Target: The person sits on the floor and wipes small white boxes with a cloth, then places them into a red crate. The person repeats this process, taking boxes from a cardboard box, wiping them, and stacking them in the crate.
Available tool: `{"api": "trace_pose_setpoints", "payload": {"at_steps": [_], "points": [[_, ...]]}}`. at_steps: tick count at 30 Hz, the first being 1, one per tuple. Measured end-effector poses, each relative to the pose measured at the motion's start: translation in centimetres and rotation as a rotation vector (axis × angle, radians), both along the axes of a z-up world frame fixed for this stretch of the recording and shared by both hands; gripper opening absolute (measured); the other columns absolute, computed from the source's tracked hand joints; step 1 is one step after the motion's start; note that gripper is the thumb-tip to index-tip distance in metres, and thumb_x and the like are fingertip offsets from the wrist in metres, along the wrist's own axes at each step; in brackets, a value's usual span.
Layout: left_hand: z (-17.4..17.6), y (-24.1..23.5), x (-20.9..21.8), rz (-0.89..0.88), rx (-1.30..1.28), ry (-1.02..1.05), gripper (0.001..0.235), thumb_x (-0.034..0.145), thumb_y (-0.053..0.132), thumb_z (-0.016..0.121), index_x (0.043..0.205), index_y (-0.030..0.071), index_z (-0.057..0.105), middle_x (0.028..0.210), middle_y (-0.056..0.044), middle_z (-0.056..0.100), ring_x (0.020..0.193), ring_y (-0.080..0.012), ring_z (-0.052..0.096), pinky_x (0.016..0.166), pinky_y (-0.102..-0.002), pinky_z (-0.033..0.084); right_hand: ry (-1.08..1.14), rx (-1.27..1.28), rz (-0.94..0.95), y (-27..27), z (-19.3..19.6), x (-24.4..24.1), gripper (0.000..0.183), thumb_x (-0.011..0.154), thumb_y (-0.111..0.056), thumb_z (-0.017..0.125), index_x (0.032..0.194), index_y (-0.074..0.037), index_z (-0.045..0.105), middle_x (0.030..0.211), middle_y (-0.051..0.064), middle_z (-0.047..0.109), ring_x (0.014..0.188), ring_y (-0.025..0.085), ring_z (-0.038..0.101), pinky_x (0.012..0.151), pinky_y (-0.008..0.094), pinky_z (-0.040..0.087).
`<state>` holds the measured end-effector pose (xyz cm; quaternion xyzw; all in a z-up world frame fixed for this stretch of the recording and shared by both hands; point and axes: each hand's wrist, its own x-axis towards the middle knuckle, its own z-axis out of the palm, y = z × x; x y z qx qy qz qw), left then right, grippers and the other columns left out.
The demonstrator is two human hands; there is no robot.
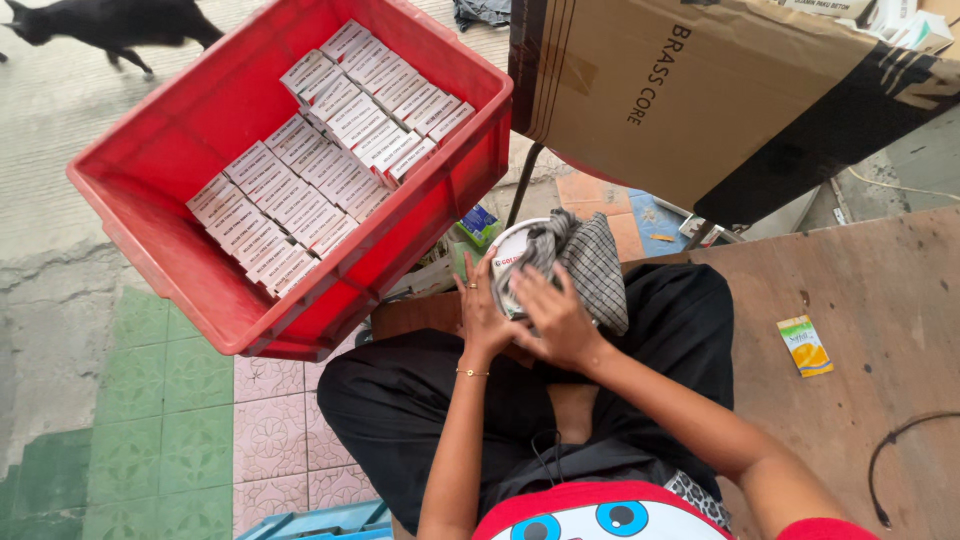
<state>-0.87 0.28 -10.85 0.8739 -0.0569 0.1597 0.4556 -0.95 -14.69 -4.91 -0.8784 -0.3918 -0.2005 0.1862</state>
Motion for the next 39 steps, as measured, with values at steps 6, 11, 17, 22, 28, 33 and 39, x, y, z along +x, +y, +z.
{"api": "trace_pose_setpoints", "payload": {"at_steps": [6, 11, 17, 22, 28, 33, 39], "points": [[3.3, -0.3, -0.6, 0.040, -0.015, 0.030, 0.111, 0.040, 0.038, 0.085, 0.136, 0.010, 0.036, 0.137, -0.009, 0.046, 0.136, -0.0426, 0.022, 0.103, -0.069, 0.014, -0.024, 0.007, -0.033, -2.2, -1.6, 1.9, 0.057, 0.090, -0.043, 0.038, 0.131, -0.004, 0.047, 0.131, 0.015, 0.051, 0.124, 0.027, 0.047, 0.108, 0.054, 0.017], [2.9, -0.2, -0.6, 0.020, -0.038, 0.026, 0.110, 0.039, 0.031, 0.082, 0.136, 0.012, 0.035, 0.138, -0.007, 0.044, 0.138, -0.0410, 0.020, 0.105, -0.066, 0.011, 0.021, 0.073, 0.023, -1.0, -0.5, -1.2, 0.058, 0.089, -0.047, 0.040, 0.128, -0.004, 0.050, 0.131, 0.014, 0.051, 0.124, 0.028, 0.047, 0.108, 0.051, 0.021], [4.2, -0.4, -0.8, 0.024, -0.049, 0.038, 0.109, 0.039, 0.030, 0.084, 0.135, 0.011, 0.036, 0.137, -0.010, 0.046, 0.135, -0.0449, 0.023, 0.104, -0.068, 0.014, 0.144, 0.171, 0.050, -2.6, -0.5, 1.0, 0.047, 0.090, -0.033, 0.044, 0.125, -0.003, 0.054, 0.126, 0.015, 0.055, 0.119, 0.031, 0.051, 0.105, 0.050, 0.029], [6.0, -0.1, -1.2, 0.012, -0.018, 0.072, 0.111, 0.042, 0.038, 0.086, 0.137, 0.011, 0.034, 0.137, -0.011, 0.045, 0.134, -0.0458, 0.025, 0.104, -0.067, 0.014, 0.285, 0.177, -0.087, -2.4, 0.9, 0.3, 0.046, 0.089, -0.027, 0.050, 0.129, -0.004, 0.051, 0.131, 0.014, 0.052, 0.122, 0.031, 0.048, 0.106, 0.050, 0.028], [8.9, 1.9, -1.7, -0.100, -0.119, 0.277, 0.116, 0.045, 0.050, 0.085, 0.142, 0.015, 0.031, 0.138, -0.018, 0.044, 0.130, -0.0500, 0.027, 0.103, -0.071, 0.002, 0.953, 1.113, -0.165, -2.0, 2.2, -5.5, 0.043, 0.086, -0.016, 0.050, 0.126, 0.001, 0.047, 0.119, 0.021, 0.056, 0.117, 0.031, 0.052, 0.106, 0.045, 0.032], [7.9, 1.5, 0.7, -0.006, -0.070, 0.170, 0.048, 0.092, 0.043, 0.040, 0.125, 0.011, 0.053, 0.130, -0.011, 0.055, 0.131, -0.0308, 0.040, 0.109, -0.058, 0.005, 1.702, 1.863, -0.502, -1.5, 2.3, -6.7, 0.033, 0.079, 0.002, 0.048, 0.112, 0.004, 0.049, 0.121, 0.030, 0.053, 0.117, 0.046, 0.051, 0.102, 0.046, 0.037], [8.8, -0.4, 0.1, 0.049, 0.305, 0.024, 0.055, 0.090, 0.046, 0.046, 0.121, 0.001, 0.052, 0.105, -0.018, 0.056, 0.099, -0.0357, 0.049, 0.085, -0.045, 0.038, 1.727, 1.778, -0.402, -1.1, -1.4, -5.2, 0.011, 0.082, -0.004, 0.057, 0.092, -0.003, 0.054, 0.108, 0.019, 0.063, 0.115, 0.038, 0.057, 0.098, 0.037, 0.041]]}}
